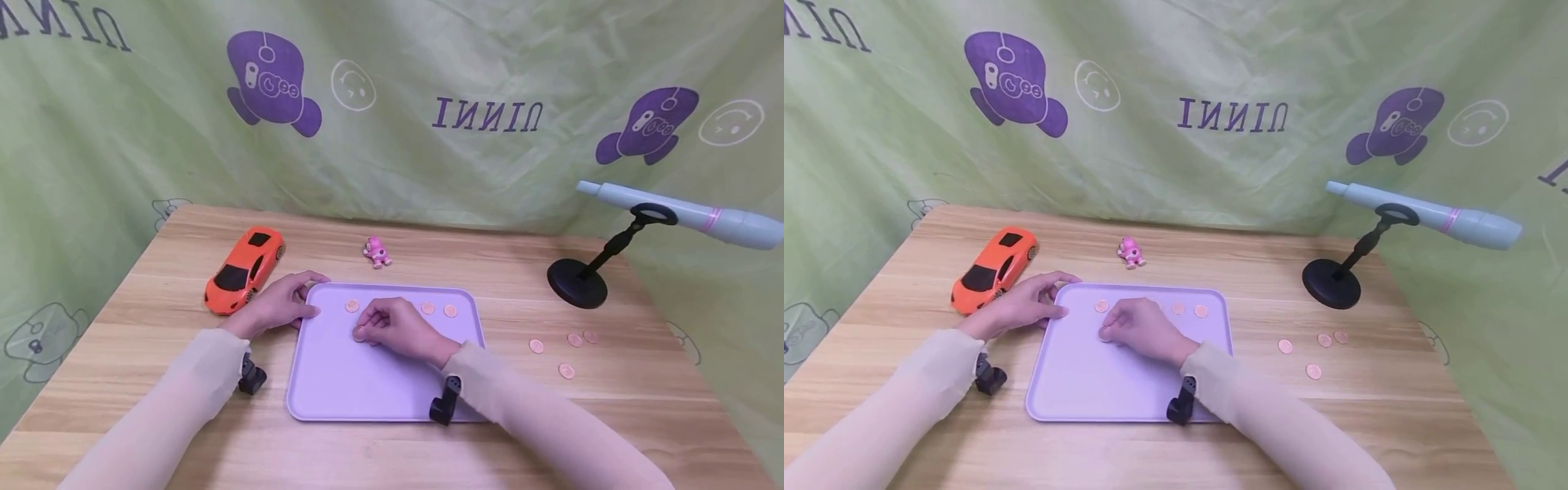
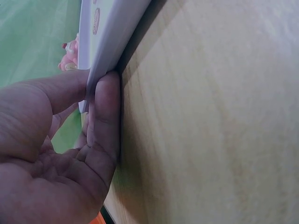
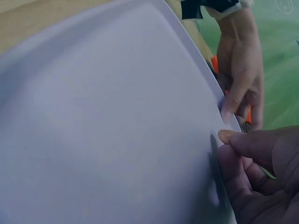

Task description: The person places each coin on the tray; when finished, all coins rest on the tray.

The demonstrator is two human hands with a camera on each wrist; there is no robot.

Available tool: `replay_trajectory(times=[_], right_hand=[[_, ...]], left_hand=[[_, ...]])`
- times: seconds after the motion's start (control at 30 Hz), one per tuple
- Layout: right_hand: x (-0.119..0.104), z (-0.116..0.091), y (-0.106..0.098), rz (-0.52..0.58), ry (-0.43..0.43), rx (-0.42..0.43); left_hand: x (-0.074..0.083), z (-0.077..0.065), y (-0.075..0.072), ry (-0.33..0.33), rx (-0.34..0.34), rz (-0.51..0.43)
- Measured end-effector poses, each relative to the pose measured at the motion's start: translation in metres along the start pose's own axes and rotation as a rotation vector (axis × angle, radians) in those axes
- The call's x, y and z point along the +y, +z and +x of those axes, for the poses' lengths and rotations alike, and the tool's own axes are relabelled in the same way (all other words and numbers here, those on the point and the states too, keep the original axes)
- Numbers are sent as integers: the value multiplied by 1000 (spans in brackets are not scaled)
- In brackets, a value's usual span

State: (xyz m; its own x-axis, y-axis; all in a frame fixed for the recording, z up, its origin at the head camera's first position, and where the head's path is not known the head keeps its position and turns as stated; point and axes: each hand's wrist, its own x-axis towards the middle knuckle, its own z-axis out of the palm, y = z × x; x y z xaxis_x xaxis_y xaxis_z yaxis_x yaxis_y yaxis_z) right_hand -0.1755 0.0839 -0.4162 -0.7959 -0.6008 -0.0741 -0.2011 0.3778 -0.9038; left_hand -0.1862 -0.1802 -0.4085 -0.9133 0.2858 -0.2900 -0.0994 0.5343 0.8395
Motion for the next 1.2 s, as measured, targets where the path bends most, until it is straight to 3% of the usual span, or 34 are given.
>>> replay_trajectory(times=[0.37,0.73,1.2], right_hand=[[-13,8,16,-264,-129,-2],[-21,9,20,-367,-118,26],[-18,11,22,-363,-114,26]], left_hand=[[4,-1,-1,17,-16,-10],[2,0,-2,10,-18,-34],[0,0,-1,11,-25,-28]])
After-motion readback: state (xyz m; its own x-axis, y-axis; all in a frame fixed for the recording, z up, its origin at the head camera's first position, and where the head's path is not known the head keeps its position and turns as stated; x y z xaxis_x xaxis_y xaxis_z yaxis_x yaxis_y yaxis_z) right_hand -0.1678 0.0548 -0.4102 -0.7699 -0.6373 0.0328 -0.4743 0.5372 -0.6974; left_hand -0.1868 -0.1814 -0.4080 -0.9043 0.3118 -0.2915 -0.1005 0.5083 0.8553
